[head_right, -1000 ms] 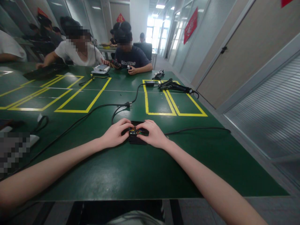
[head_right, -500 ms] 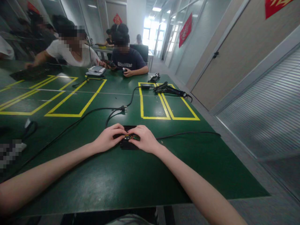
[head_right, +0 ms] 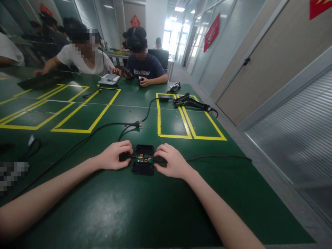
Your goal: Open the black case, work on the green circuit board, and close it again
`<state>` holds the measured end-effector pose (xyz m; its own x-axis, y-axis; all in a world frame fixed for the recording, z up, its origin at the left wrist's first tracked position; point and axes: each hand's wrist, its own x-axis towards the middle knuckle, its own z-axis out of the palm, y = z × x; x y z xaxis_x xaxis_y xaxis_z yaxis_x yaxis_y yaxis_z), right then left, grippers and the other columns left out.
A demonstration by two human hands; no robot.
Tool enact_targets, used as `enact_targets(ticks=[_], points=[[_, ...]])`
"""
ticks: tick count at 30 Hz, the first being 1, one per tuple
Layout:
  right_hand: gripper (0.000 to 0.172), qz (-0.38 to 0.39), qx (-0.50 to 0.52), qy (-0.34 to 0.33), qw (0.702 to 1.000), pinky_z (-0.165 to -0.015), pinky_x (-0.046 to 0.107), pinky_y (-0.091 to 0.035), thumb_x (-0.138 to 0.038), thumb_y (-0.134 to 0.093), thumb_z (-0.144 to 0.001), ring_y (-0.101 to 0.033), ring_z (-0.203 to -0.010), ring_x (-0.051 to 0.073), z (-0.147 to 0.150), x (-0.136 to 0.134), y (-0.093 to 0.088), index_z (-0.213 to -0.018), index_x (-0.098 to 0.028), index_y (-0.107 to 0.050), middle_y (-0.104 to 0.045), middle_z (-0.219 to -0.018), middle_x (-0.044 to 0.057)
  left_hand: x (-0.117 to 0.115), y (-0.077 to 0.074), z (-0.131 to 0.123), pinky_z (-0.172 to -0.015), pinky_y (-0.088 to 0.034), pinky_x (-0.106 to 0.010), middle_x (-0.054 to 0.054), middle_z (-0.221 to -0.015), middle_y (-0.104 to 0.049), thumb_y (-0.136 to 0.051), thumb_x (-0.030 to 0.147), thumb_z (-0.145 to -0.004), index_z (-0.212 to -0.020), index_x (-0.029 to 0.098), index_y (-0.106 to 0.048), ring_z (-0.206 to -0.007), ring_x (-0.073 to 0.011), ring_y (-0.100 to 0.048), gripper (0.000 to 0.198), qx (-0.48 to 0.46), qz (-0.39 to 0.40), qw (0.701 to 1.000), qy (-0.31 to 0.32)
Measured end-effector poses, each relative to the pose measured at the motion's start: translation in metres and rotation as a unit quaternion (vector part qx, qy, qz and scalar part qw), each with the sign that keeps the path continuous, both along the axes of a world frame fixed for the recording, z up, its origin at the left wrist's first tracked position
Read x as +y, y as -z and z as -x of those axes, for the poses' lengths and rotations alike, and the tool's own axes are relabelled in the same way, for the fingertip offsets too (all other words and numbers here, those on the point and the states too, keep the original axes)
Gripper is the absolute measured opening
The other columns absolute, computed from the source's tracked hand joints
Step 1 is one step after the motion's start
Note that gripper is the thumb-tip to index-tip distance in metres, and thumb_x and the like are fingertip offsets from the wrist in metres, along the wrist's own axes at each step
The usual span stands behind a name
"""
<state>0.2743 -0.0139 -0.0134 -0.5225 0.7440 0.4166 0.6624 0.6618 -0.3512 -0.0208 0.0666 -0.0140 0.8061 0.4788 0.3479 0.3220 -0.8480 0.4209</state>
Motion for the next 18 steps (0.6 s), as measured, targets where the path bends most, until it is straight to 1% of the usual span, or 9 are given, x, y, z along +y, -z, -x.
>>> enact_targets(ticks=[3, 5, 7, 10, 12, 13, 15, 17, 18], points=[[0.004, 0.009, -0.021, -0.004, 1.0, -0.078, 0.036, -0.052, -0.019, -0.066, -0.091, -0.063, -0.089, 0.023, -0.003, 0.003, 0.004, -0.092, -0.02, -0.063, -0.069, -0.097, 0.009, -0.003, 0.001, -0.003, -0.065, -0.045, -0.026, -0.001, -0.079, -0.059, -0.056, 0.019, -0.083, -0.086, 0.02, -0.059, -0.072, -0.0168, -0.059, 0.005, 0.035, -0.055, 0.998, 0.003], [0.004, 0.014, -0.027, 0.006, 1.0, -0.075, 0.033, -0.049, -0.018, -0.062, -0.095, -0.063, -0.085, 0.022, -0.001, 0.003, 0.007, -0.092, -0.02, -0.062, -0.069, -0.093, 0.008, -0.005, 0.002, -0.005, -0.064, -0.044, -0.026, 0.0, -0.075, -0.059, -0.055, 0.018, -0.081, -0.083, 0.021, -0.056, -0.07, -0.0171, -0.058, 0.003, 0.043, -0.078, 0.996, 0.0], [0.004, 0.035, -0.027, 0.02, 0.999, -0.069, 0.03, -0.046, -0.02, -0.058, -0.098, -0.064, -0.077, 0.02, 0.002, 0.002, 0.009, -0.096, -0.02, -0.062, -0.069, -0.087, 0.006, -0.005, 0.002, -0.005, -0.061, -0.042, -0.026, 0.0, -0.071, -0.058, -0.053, 0.018, -0.08, -0.08, 0.021, -0.054, -0.065, -0.0166, -0.057, 0.003, 0.036, -0.092, 0.995, -0.003], [0.009, 0.073, -0.014, 0.045, 0.996, -0.059, 0.026, -0.039, -0.026, -0.057, -0.101, -0.059, -0.06, 0.015, 0.004, -0.003, 0.008, -0.098, -0.02, -0.063, -0.067, -0.074, 0.001, -0.006, 0.004, -0.003, -0.056, -0.038, -0.027, 0.001, -0.063, -0.056, -0.05, 0.02, -0.082, -0.075, 0.022, -0.051, -0.057, -0.0157, -0.054, 0.007, 0.022, -0.105, 0.994, -0.007], [0.016, 0.072, -0.001, 0.051, 0.996, -0.056, 0.025, -0.035, -0.032, -0.056, -0.102, -0.054, -0.053, 0.013, 0.005, -0.008, 0.006, -0.093, -0.02, -0.063, -0.064, -0.067, -0.001, -0.008, 0.005, -0.002, -0.054, -0.036, -0.028, 0.001, -0.06, -0.055, -0.048, 0.024, -0.084, -0.072, 0.022, -0.049, -0.054, -0.0156, -0.054, 0.012, 0.016, -0.113, 0.993, 0.0], [0.02, 0.067, 0.006, 0.048, 0.997, -0.055, 0.025, -0.034, -0.033, -0.055, -0.102, -0.053, -0.051, 0.012, 0.005, -0.01, 0.004, -0.089, -0.02, -0.063, -0.064, -0.065, -0.001, -0.01, 0.005, -0.002, -0.053, -0.036, -0.028, 0.001, -0.059, -0.056, -0.049, 0.026, -0.085, -0.071, 0.022, -0.048, -0.054, -0.0157, -0.054, 0.014, 0.013, -0.119, 0.993, 0.01], [0.028, 0.06, 0.012, 0.03, 0.998, -0.056, 0.025, -0.035, -0.034, -0.05, -0.104, -0.053, -0.051, 0.012, 0.005, -0.013, 0.003, -0.084, -0.019, -0.062, -0.063, -0.064, 0.0, -0.015, 0.006, -0.003, -0.052, -0.036, -0.029, 0.0, -0.059, -0.059, -0.05, 0.031, -0.086, -0.07, 0.023, -0.049, -0.053, -0.0159, -0.056, 0.019, -0.001, -0.137, 0.989, 0.05], [0.032, 0.065, -0.003, 0.013, 0.998, -0.057, 0.025, -0.035, -0.033, -0.047, -0.106, -0.055, -0.053, 0.012, 0.007, -0.014, 0.003, -0.08, -0.019, -0.063, -0.065, -0.065, 0.001, -0.021, 0.006, -0.006, -0.052, -0.037, -0.029, -0.001, -0.06, -0.061, -0.052, 0.039, -0.089, -0.071, 0.022, -0.052, -0.053, -0.0162, -0.059, 0.025, 0.012, -0.137, 0.987, 0.089], [0.034, 0.072, -0.016, 0.008, 0.997, -0.057, 0.025, -0.035, -0.032, -0.047, -0.106, -0.056, -0.054, 0.012, 0.009, -0.014, 0.004, -0.079, -0.019, -0.063, -0.065, -0.065, 0.001, -0.023, 0.006, -0.007, -0.051, -0.037, -0.029, -0.001, -0.061, -0.063, -0.055, 0.046, -0.091, -0.071, 0.022, -0.053, -0.054, -0.0165, -0.06, 0.031, 0.027, -0.132, 0.986, 0.095]])
